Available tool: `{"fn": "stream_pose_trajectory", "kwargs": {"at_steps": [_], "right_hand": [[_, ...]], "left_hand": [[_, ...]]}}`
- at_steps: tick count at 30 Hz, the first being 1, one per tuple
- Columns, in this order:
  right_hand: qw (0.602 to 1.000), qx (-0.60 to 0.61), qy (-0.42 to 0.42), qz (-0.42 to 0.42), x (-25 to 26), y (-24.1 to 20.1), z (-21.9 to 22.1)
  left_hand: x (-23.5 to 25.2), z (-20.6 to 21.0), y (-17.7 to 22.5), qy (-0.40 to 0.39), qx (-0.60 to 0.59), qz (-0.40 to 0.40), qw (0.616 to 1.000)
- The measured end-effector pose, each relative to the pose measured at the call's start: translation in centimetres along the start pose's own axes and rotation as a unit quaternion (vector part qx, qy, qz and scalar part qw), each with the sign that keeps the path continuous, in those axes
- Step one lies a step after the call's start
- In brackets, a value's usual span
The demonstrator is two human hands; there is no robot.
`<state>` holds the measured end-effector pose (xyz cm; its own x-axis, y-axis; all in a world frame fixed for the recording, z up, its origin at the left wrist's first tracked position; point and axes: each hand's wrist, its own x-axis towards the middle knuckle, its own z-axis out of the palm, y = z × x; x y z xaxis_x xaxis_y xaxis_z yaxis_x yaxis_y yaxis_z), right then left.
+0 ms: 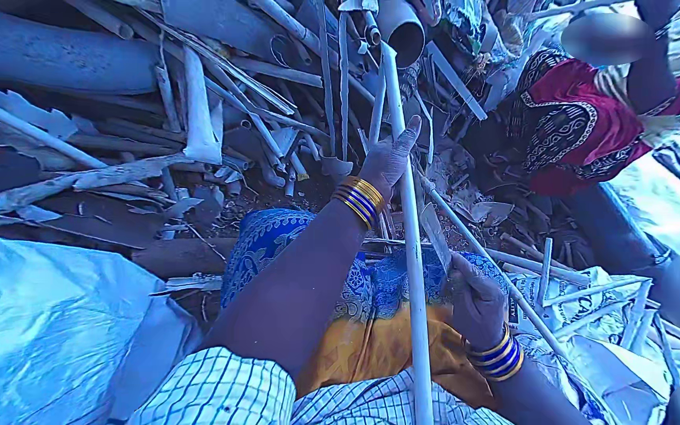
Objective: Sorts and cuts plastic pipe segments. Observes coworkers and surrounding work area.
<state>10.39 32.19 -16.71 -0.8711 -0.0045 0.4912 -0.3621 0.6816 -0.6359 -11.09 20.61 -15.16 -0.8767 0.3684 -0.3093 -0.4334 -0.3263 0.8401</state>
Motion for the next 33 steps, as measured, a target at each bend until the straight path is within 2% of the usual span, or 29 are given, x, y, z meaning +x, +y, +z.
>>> {"fn": "stream_pose_trajectory", "kwargs": {"at_steps": [3, 5, 7, 9, 10, 12, 16, 20, 25, 30, 33], "right_hand": [[1.0, 0.021, 0.017, 0.014, 1.8, -0.1, 0.7], [1.0, 0.014, 0.013, -0.013, 2.8, -0.4, 1.2], [0.999, -0.012, 0.006, -0.034, 4.0, -0.7, 1.6], [0.997, -0.062, -0.003, -0.045, 5.2, -0.9, 2.0], [0.994, -0.089, -0.007, -0.058, 5.8, -0.9, 2.3], [0.986, -0.135, -0.016, -0.1, 6.7, -0.9, 2.7], [0.965, -0.193, -0.042, -0.174, 6.4, -1.0, 2.0], [0.966, -0.184, -0.065, -0.169, 4.3, -1.0, 1.2], [0.951, -0.246, -0.039, -0.183, 6.5, -1.3, 1.8], [0.963, -0.207, -0.049, -0.166, 3.8, -1.5, 1.7], [0.955, -0.241, -0.034, -0.171, 5.0, -1.2, 1.6]], "left_hand": [[-1.3, 0.0, 0.9, -0.019, -0.125, -0.006, 0.992], [-0.9, -0.6, 0.4, -0.093, -0.229, 0.019, 0.969], [-0.6, -1.0, -0.1, -0.203, -0.347, 0.043, 0.915], [-0.3, -1.2, -0.6, -0.302, -0.458, 0.048, 0.835], [-0.2, -1.3, -0.8, -0.339, -0.493, 0.045, 0.8], [0.0, -1.4, -1.2, -0.369, -0.525, 0.039, 0.766], [0.3, -1.6, -1.5, -0.389, -0.522, 0.031, 0.758], [0.3, -1.6, -1.4, -0.381, -0.526, 0.024, 0.76], [0.3, -0.9, -1.9, -0.396, -0.542, -0.004, 0.741], [-0.4, -1.0, -2.2, -0.362, -0.523, 0.014, 0.771], [-0.2, -0.6, -2.3, -0.369, -0.539, -0.01, 0.757]]}}
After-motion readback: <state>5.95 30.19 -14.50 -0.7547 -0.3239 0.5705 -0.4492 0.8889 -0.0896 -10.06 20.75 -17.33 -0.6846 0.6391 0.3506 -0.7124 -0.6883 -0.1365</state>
